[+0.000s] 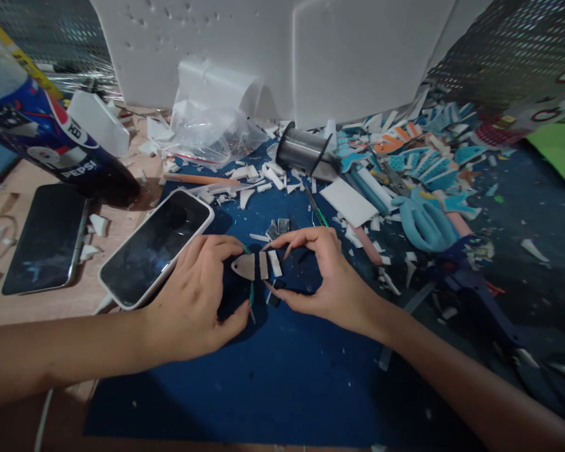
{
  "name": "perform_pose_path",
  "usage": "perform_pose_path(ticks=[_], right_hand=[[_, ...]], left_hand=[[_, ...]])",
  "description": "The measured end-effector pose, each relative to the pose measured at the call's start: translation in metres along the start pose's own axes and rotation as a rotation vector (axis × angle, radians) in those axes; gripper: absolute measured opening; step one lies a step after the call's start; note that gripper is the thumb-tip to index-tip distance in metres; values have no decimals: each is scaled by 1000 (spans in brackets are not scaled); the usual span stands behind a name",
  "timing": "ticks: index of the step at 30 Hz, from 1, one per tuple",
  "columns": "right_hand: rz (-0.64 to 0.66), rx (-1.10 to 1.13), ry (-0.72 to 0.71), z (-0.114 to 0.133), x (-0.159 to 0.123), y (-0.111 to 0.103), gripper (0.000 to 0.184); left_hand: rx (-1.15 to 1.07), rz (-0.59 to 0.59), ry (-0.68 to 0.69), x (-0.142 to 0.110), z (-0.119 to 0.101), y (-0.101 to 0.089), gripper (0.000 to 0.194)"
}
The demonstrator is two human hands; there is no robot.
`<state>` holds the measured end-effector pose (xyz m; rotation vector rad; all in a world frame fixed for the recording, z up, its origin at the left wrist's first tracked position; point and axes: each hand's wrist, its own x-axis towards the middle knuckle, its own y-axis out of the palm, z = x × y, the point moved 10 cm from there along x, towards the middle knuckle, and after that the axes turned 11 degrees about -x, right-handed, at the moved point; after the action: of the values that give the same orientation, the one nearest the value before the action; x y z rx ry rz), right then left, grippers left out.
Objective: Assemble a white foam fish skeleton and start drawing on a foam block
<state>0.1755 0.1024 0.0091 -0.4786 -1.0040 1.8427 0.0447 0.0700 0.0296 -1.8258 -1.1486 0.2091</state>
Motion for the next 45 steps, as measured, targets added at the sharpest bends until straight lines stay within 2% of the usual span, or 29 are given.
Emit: perform_pose_path(ticks=[45], right_hand=[[48, 61, 17, -3, 0, 2, 42]], left_hand=[[-9, 33, -8, 2, 2, 3, 36]])
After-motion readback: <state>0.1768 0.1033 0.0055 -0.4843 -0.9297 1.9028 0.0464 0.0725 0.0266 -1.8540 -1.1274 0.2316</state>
